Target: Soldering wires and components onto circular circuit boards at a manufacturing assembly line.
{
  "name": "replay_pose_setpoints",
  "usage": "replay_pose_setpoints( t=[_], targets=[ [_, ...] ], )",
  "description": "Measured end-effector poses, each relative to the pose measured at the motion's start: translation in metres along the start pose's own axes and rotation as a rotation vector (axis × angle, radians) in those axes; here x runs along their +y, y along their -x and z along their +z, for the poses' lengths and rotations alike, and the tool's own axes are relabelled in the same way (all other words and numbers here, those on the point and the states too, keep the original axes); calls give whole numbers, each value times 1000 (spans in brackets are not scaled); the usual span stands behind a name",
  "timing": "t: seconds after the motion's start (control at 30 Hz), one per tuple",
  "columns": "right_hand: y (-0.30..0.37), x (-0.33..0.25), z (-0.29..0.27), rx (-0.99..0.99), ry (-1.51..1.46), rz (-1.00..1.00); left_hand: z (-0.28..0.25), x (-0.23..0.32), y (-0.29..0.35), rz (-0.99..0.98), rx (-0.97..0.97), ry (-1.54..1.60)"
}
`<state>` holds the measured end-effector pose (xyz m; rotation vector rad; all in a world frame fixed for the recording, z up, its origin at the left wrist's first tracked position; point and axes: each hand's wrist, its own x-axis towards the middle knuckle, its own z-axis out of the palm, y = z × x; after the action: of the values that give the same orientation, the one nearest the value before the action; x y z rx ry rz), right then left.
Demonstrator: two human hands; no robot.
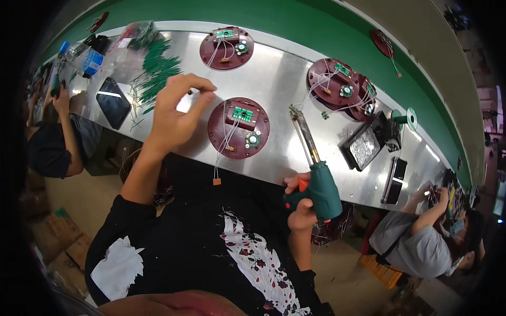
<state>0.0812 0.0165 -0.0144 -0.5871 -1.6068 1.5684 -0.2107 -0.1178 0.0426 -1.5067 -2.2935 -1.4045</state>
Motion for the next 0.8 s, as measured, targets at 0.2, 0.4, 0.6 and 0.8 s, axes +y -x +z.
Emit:
replay_pose_setpoints(
  t=[0.2, 0.4, 0.6, 0.8],
  targets=[
    [-1, -10, 8, -53, 231, -6, 34, 5, -6, 8, -87, 103],
    [-1, -6, 13, -85, 234, 2, 36, -1, -15, 71, -210, 38],
    [0, 4, 8, -142, 252, -13, 37, -1, -16, 114, -238, -5],
    [-4, 0, 8, -170, 220, -10, 40, 1, -16, 110, -245, -8]
  ],
)
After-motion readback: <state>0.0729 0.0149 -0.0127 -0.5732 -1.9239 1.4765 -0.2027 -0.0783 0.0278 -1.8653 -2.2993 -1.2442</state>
